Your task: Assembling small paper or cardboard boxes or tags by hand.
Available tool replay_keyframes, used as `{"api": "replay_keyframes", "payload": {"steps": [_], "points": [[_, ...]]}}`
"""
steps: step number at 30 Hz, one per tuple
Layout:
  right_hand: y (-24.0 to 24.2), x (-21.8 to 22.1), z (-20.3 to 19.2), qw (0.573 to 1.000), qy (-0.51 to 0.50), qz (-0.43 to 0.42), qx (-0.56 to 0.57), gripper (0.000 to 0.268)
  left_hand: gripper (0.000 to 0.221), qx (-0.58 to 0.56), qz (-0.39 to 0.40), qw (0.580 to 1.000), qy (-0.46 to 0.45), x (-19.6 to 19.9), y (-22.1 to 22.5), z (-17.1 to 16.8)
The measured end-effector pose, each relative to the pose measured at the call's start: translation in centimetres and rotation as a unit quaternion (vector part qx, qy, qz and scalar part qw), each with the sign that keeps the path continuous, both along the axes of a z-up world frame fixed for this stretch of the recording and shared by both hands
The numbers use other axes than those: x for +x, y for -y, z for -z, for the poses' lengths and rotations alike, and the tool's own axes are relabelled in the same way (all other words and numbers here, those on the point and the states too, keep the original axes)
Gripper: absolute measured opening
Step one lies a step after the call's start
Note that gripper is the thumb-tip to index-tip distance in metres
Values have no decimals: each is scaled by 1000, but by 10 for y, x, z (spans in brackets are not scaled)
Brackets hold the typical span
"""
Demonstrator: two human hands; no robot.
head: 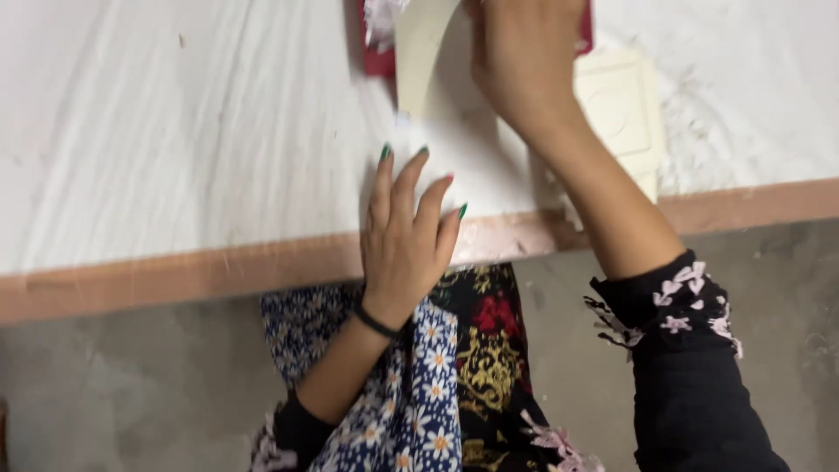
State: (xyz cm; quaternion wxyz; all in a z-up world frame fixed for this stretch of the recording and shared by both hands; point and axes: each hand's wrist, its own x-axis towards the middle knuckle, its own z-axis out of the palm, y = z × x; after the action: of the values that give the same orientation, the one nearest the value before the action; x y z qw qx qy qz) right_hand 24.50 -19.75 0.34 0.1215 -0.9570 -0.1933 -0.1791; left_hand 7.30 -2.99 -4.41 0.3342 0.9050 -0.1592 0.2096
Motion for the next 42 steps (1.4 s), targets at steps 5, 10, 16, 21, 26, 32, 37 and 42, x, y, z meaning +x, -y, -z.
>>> {"api": "replay_keyframes", "payload": {"steps": [5,10,16,21,26,32,37,42], "points": [[-7,10,-9,987,108,-93,76,23,34,23,-24,998,-44,-1,4,5],[37,27,-9,994,50,-34,96,20,35,16,-23,998,-49,1,4,4],[61,55,3,994,-103,-31,22,16,35,21,-21,998,-54,1,3,2],[54,63,15,988,-143,13,-58,10,35,27,-23,998,-50,1,3,5],[77,49,-3,995,-72,-2,73,13,34,19,-25,998,-49,1,4,6],[90,28,-15,951,-149,-19,269,19,34,14,-25,998,-50,0,3,1],[94,24,-7,917,-192,4,350,7,38,10,-30,998,-46,0,2,2],[93,5,-13,876,-190,-39,441,10,40,5,-26,999,-38,-1,1,6]]}}
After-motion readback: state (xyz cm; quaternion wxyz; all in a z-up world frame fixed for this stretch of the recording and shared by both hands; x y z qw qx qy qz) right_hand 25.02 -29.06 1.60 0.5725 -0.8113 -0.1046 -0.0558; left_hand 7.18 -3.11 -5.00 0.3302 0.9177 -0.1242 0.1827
